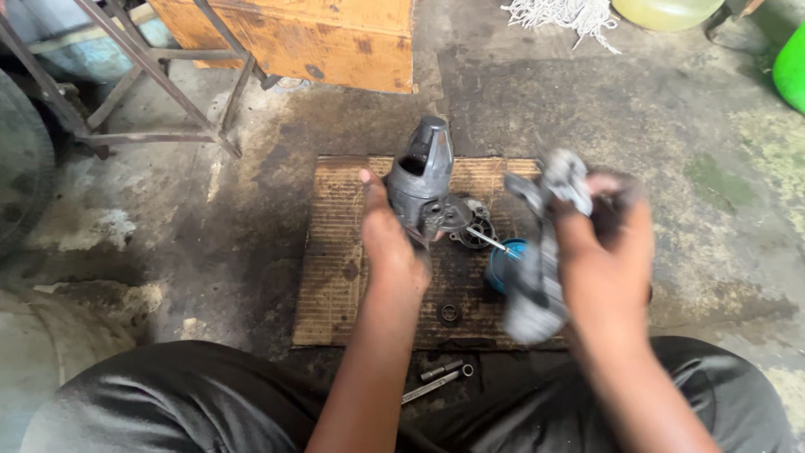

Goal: The person sits on the floor and cleans a dark metallic mechanical part using a cloth and a blue spray can. They repeatedly wipe the part, spray it with the cleaner, and rotate it to access different surfaces.

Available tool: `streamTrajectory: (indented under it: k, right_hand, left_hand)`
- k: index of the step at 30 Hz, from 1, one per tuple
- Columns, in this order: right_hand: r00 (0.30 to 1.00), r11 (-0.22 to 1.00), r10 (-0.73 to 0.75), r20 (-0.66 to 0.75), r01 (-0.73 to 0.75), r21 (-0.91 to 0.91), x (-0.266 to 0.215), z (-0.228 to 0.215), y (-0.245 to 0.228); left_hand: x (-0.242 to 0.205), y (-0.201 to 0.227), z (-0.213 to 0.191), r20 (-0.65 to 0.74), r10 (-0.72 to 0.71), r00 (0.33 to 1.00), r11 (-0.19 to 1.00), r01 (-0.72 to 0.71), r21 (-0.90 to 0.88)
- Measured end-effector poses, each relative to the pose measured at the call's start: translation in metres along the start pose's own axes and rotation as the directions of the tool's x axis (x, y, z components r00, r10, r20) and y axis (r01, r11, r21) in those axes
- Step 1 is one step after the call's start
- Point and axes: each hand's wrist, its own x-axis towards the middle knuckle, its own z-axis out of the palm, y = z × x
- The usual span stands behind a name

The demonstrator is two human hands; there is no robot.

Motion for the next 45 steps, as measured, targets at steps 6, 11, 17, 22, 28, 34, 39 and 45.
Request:
streamTrajectory:
  k: [6,11,17,22,28,34,39,45]
  right_hand:
    - [0.975,0.97,-0.095,0.2,0.136,-0.2,-0.011,0.063,0.006]
    - [0.947,0.818,-0.236,0.216,0.314,-0.482,-0.002,0.036,0.013]
    - [0.969,0.987,-0.092,0.228,0.119,-0.108,0.023,-0.019,0.017]
    - [0.933,0.972,-0.1,0.346,0.166,-0.167,0.024,-0.023,0.017]
    - [0.995,0.959,0.075,-0.059,-0.056,0.277,0.019,-0.006,0.0]
    - [0.933,0.92,0.36,-0.015,-0.353,0.172,-0.006,0.004,-0.008]
    - [0.86,0.802,0.487,0.149,-0.508,0.315,-0.035,0.003,-0.006]
    - [0.97,0.939,-0.165,-0.181,0.098,-0.33,-0.031,0.014,-0.016]
  left_hand:
    - [-0.006,-0.02,0.01,-0.066,0.099,0.993,0.995,-0.099,-0.01]
    - [-0.02,-0.032,0.015,0.287,0.119,0.95,0.978,-0.162,0.129]
    - [-0.022,-0.023,0.024,0.602,0.246,0.76,0.587,-0.611,0.531]
    - [-0.025,-0.01,0.023,0.648,0.034,0.761,0.833,-0.38,0.403]
    - [-0.019,-0.024,0.007,0.425,-0.037,0.904,0.92,-0.135,0.368]
    - [-0.031,-0.019,0.018,0.491,0.146,0.859,0.861,-0.354,0.364]
    - [-0.026,-0.013,0.018,0.569,0.615,0.546,0.287,-0.827,0.483]
    - [-0.008,-0.004,0.002,0.231,0.438,0.869,0.827,-0.491,0.275]
